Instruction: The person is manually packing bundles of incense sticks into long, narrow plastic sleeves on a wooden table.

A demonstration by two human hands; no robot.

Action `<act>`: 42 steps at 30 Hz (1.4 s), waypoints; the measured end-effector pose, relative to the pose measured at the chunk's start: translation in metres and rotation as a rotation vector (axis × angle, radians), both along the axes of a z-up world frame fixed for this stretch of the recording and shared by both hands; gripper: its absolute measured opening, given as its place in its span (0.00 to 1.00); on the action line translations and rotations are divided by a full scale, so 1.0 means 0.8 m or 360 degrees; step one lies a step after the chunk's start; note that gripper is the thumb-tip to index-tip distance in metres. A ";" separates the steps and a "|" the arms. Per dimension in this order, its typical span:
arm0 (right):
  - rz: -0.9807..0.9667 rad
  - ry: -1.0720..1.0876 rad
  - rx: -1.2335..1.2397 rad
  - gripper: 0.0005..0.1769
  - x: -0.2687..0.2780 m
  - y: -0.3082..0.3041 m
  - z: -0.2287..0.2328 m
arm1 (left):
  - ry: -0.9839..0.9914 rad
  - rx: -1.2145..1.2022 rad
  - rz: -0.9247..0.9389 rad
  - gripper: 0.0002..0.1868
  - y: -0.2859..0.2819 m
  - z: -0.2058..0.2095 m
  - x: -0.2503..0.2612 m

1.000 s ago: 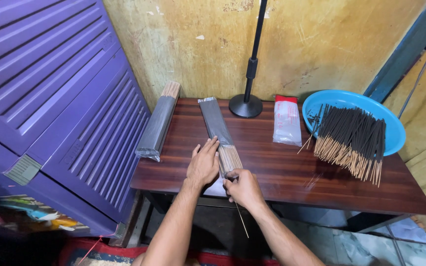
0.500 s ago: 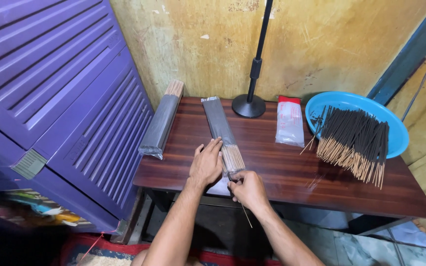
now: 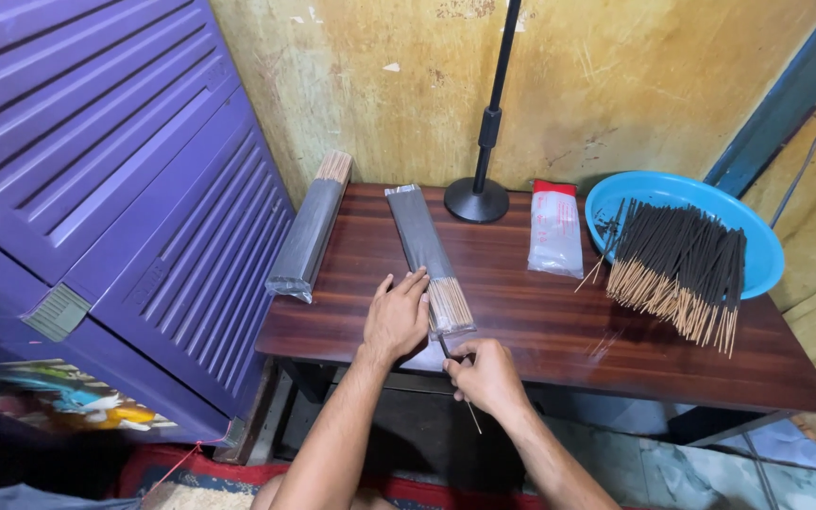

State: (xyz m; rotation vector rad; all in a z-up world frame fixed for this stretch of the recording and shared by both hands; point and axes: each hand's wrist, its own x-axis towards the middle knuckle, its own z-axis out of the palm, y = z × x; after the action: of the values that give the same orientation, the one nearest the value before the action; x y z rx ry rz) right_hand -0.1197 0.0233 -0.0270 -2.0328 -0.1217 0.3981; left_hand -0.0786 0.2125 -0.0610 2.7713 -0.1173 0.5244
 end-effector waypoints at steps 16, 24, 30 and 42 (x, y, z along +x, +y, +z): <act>-0.0041 -0.0013 -0.0001 0.19 0.013 0.007 0.004 | -0.0127 0.0067 0.0015 0.23 -0.004 0.000 0.000; 0.0060 0.0042 -0.0053 0.18 0.000 -0.006 0.002 | 0.0130 0.0025 0.0019 0.28 -0.007 0.017 0.002; -0.0004 0.0005 -0.0025 0.17 0.002 -0.006 0.010 | -0.0008 0.0131 0.0014 0.27 -0.008 0.013 -0.002; -0.0017 -0.0032 0.0046 0.18 0.013 0.004 -0.001 | -0.0188 0.0131 -0.0123 0.24 -0.005 0.011 -0.008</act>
State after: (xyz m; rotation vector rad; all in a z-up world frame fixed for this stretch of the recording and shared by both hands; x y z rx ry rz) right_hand -0.1091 0.0263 -0.0279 -2.0083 -0.1281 0.3670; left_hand -0.0851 0.2084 -0.0522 2.8013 -0.2773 0.6772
